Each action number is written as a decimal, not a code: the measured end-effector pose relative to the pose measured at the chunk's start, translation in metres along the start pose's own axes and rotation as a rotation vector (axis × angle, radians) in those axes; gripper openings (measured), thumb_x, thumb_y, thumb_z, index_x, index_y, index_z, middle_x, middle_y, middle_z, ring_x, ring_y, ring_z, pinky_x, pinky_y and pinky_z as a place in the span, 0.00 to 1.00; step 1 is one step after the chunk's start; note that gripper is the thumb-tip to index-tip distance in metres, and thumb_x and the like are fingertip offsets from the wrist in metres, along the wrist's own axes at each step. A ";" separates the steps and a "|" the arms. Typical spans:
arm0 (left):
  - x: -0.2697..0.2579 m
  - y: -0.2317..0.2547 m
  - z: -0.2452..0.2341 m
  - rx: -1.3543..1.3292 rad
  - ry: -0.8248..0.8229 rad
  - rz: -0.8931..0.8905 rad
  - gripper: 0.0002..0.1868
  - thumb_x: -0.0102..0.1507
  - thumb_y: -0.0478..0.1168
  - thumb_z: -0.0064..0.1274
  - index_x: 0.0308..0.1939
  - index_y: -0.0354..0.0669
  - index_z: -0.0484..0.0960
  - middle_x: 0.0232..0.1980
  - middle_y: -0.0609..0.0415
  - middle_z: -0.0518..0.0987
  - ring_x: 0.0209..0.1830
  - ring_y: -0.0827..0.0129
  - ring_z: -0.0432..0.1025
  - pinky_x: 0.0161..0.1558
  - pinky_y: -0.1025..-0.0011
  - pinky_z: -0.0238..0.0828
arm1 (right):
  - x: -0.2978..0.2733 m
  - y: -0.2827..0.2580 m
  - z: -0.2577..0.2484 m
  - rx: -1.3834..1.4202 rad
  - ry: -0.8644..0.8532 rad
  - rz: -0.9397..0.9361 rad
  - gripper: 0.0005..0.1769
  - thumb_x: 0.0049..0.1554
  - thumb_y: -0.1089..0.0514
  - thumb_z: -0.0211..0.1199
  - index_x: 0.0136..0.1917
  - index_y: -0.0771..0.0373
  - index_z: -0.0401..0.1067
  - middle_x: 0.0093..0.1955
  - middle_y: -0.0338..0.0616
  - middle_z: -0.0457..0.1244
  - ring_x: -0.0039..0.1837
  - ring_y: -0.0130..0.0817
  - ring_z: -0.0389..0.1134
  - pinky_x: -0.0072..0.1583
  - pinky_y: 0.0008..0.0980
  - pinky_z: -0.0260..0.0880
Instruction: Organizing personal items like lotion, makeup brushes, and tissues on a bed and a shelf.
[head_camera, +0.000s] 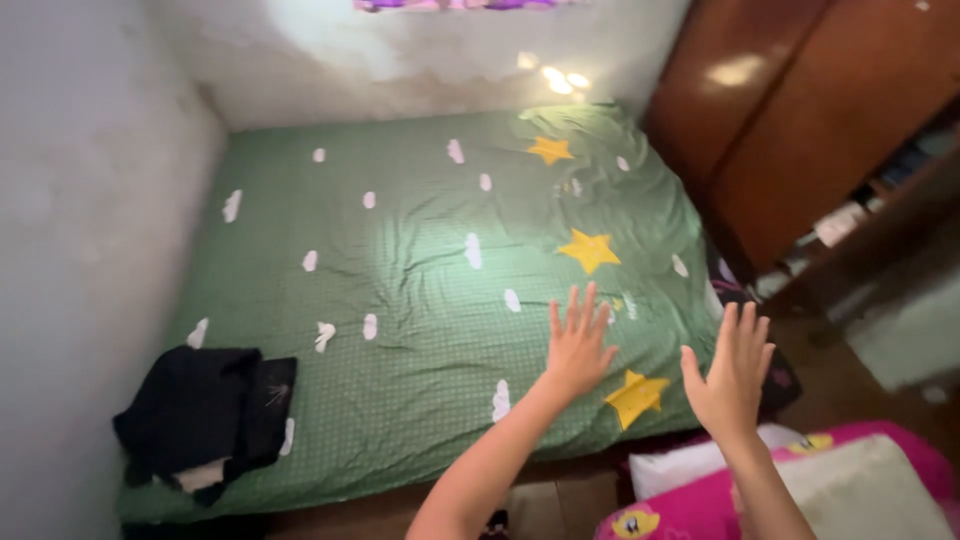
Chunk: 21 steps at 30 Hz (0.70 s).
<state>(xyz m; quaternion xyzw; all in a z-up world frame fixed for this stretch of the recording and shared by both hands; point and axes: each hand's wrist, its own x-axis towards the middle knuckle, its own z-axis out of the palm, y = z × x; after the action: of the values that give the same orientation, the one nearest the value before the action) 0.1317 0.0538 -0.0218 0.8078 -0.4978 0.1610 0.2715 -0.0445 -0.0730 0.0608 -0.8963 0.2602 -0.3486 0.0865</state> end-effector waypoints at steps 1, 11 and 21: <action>0.002 -0.012 -0.007 0.010 0.010 -0.013 0.47 0.61 0.56 0.57 0.79 0.43 0.57 0.85 0.38 0.44 0.85 0.41 0.36 0.77 0.34 0.27 | 0.010 -0.008 0.005 0.010 -0.002 -0.017 0.49 0.58 0.48 0.59 0.84 0.67 0.43 0.86 0.66 0.39 0.86 0.67 0.35 0.79 0.68 0.36; 0.004 -0.099 -0.056 0.165 0.005 -0.175 0.45 0.62 0.57 0.53 0.78 0.45 0.59 0.84 0.43 0.43 0.83 0.43 0.32 0.74 0.32 0.22 | 0.064 -0.054 0.058 -0.026 -0.082 -0.148 0.49 0.56 0.48 0.63 0.82 0.65 0.46 0.84 0.65 0.39 0.84 0.67 0.36 0.77 0.70 0.37; 0.008 -0.149 -0.080 0.245 -0.003 -0.247 0.43 0.63 0.57 0.51 0.78 0.46 0.57 0.82 0.40 0.47 0.83 0.40 0.34 0.74 0.32 0.21 | 0.086 -0.064 0.100 -0.068 -0.192 -0.141 0.49 0.55 0.49 0.64 0.81 0.64 0.45 0.84 0.64 0.35 0.83 0.68 0.34 0.76 0.69 0.35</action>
<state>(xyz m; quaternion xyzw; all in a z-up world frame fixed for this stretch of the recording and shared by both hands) 0.2692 0.1494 0.0044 0.8902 -0.3717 0.1848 0.1879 0.1017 -0.0666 0.0576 -0.9439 0.1989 -0.2575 0.0559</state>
